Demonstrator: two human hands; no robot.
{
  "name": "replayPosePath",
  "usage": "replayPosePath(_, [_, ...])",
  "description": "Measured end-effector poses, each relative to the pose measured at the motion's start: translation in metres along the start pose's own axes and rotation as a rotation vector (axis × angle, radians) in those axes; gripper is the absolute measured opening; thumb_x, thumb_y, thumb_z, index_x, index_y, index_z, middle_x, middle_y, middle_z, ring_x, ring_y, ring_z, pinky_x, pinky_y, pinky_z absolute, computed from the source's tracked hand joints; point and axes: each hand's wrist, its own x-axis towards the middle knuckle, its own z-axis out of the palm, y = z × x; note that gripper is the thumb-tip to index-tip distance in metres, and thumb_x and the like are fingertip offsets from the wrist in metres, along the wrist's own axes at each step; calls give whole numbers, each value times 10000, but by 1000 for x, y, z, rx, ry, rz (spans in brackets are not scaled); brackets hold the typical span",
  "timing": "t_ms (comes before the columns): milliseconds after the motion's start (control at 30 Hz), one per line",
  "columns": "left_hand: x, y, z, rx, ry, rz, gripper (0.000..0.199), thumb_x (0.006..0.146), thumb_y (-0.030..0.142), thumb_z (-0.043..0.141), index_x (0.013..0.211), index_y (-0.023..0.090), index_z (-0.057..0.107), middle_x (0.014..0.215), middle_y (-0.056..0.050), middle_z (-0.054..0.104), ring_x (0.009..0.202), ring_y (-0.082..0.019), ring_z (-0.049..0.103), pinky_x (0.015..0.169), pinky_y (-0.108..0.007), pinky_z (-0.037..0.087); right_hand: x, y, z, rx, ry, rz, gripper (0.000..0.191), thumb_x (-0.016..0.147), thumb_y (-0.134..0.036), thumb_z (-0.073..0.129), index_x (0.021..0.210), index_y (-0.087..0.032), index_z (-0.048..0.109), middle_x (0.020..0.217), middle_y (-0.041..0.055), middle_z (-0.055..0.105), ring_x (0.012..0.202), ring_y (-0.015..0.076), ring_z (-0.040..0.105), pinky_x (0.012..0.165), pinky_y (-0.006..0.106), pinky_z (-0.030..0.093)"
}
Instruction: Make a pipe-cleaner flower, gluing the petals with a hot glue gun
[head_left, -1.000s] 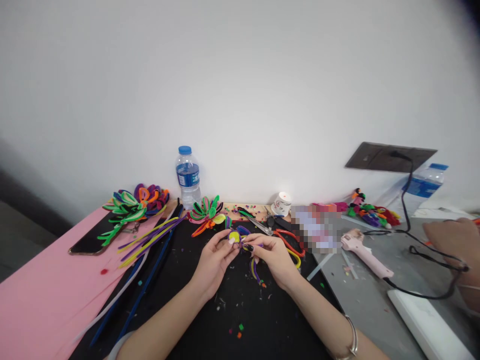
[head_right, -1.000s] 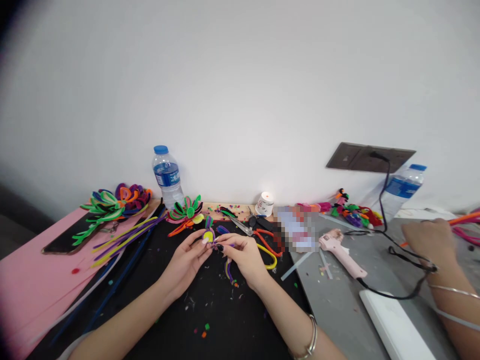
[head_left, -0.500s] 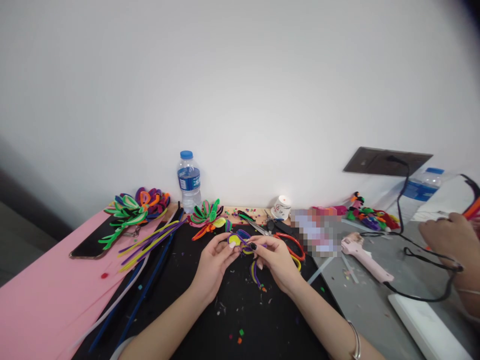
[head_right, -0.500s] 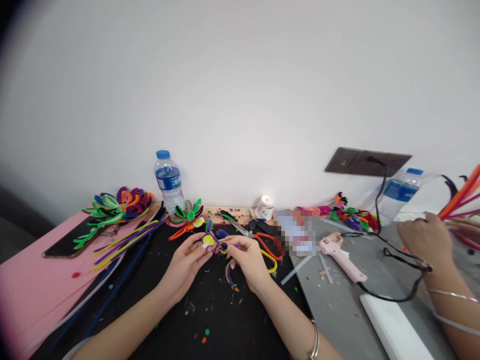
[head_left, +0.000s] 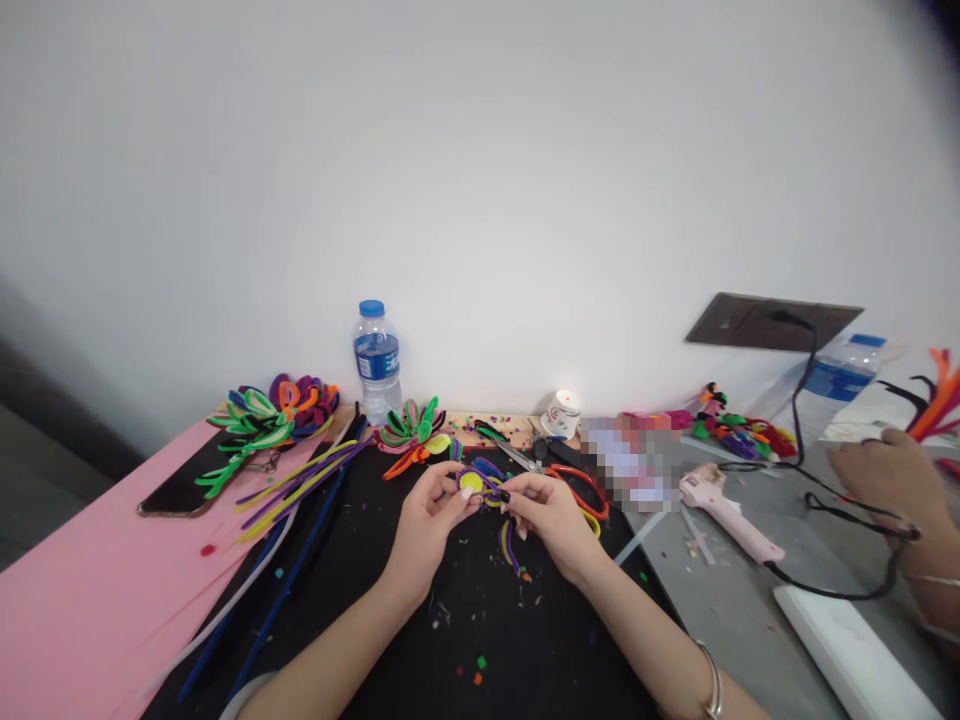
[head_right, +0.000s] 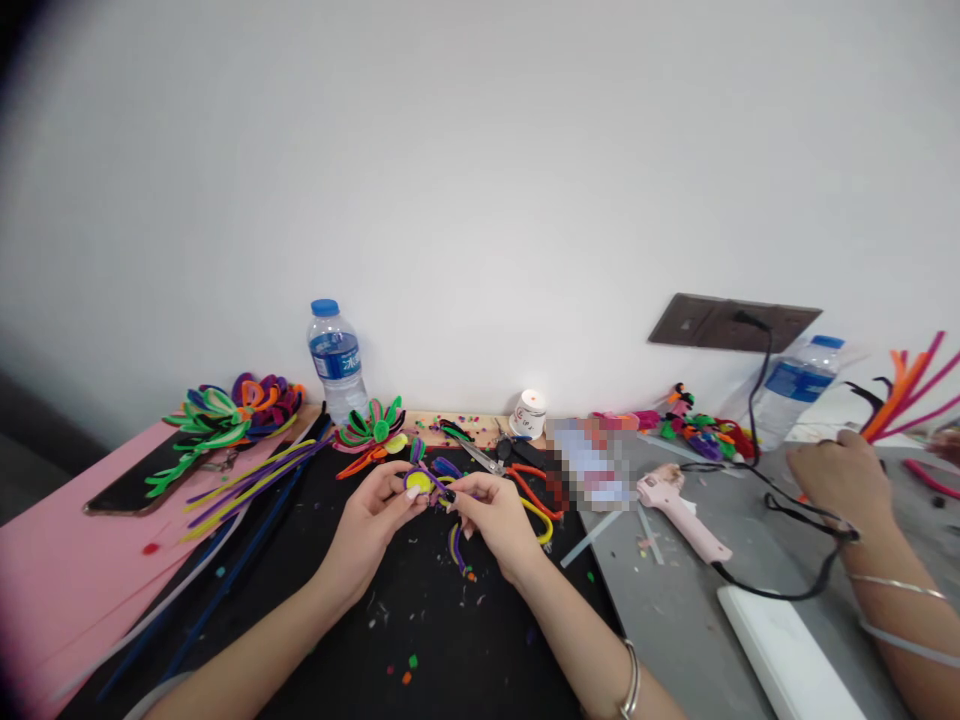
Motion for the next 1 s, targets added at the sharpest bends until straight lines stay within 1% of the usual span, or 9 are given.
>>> replayPosePath(133, [-1,1,1,9,-15,-13,274,700,236,647,954,192,555,763,13,604,737,-125,614,778,-301,503,0,1,-1,-13,6,-26,168,664,-292,652,746,-147,633,506,-51,501,402,62,411,405,197,349])
replayPosePath(367, [-1,2,1,56,22,-29,259,698,290,641,914,161,581,887,-43,630,748,-163,636,736,-313,516,1,-2,-4,-63,26,-46,169,677,-292,645,753,-142,631,491,-50,507,398,65,411,411,201,334])
replayPosePath(467, [-1,4,1,131,28,-18,263,689,290,644,911,162,586,831,-36,627,699,-166,630,639,-281,517,1,-2,-5,-69,35,-54,161,684,-283,640,755,-138,628,492,-47,513,398,64,412,415,202,330])
replayPosePath(533, [0,5,0,188,23,24,275,679,276,652,923,167,585,749,-18,614,638,-150,605,545,-234,480,1,-3,-5,-70,39,-57,153,683,-275,639,750,-138,625,494,-47,514,398,64,411,415,202,325])
replayPosePath(600, [1,4,-1,230,2,78,282,682,268,650,939,173,585,689,-5,601,595,-135,570,498,-207,430,1,-4,-5,-73,43,-57,144,678,-268,642,741,-139,624,493,-48,515,396,63,409,413,201,319])
replayPosePath(667, [2,3,-2,246,-33,106,268,696,267,636,943,177,583,675,-1,595,588,-128,548,503,-205,410,2,-4,-5,-77,42,-54,141,671,-263,646,735,-139,624,495,-49,518,395,62,407,412,201,315])
replayPosePath(800, [3,1,-2,247,-74,97,213,708,261,621,900,181,573,677,6,576,598,-129,537,529,-219,420,3,-4,-6,-97,27,-59,142,661,-256,648,736,-137,625,516,-45,526,398,62,408,413,203,318])
replayPosePath(1000, [2,2,-2,245,-68,80,196,705,259,622,878,177,578,635,17,540,600,-136,546,564,-234,443,3,-3,-7,-131,16,-79,132,667,-256,633,734,-142,635,520,-41,529,399,63,416,407,200,322])
